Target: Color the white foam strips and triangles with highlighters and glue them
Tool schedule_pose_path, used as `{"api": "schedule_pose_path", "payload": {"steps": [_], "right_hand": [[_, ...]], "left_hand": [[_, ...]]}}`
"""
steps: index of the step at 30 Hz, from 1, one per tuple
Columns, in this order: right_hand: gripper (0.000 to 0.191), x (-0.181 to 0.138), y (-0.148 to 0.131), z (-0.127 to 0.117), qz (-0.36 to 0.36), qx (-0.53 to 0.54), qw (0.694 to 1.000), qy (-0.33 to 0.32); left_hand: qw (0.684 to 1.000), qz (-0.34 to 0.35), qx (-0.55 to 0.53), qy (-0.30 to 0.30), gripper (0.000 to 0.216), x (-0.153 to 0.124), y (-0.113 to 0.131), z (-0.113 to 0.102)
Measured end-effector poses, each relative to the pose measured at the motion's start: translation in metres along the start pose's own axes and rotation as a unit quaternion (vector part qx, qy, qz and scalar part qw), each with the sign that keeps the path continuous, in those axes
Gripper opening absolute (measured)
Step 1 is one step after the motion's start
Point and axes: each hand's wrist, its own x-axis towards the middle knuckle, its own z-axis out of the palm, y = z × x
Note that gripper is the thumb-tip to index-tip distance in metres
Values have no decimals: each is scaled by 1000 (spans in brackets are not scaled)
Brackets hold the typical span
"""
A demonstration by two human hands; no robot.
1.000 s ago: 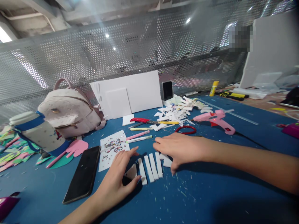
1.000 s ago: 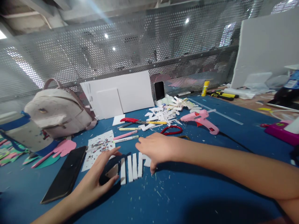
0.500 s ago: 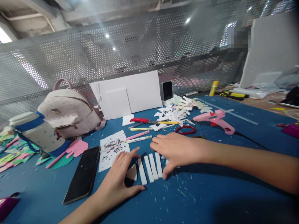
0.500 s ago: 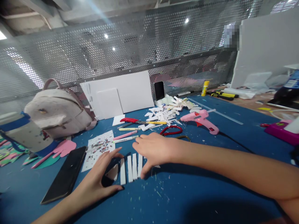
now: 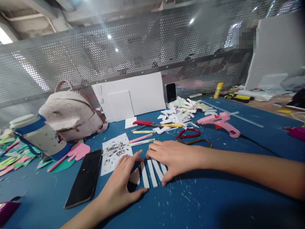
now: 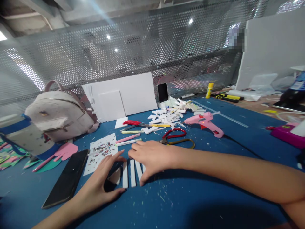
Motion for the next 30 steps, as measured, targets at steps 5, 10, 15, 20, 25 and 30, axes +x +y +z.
{"api": "schedule_pose_path", "payload": {"steps": [5,10,15,20,25,30], "right_hand": [[65,5,-5,11,-7,6,999,51],[62,7,-5,12,-9,10,998,59],[66,7,-11,12,9,41,996,74],[64,9,-14,15,19,37,996,74],[73,4,-6,9,14,53,997,62],[64,0,-3,2,24,21,999,29]], "left_hand": [[1000,8,6,5,96,1,0,0],[1000,12,7,8,96,0,-2,2],[1000,15,5,6,99,-2,-2,2],[1000,13,0,4,99,1,-2,2],[1000,9,-4,4,96,1,-1,1],[1000,7,-3,1,95,-1,0,0]]}}
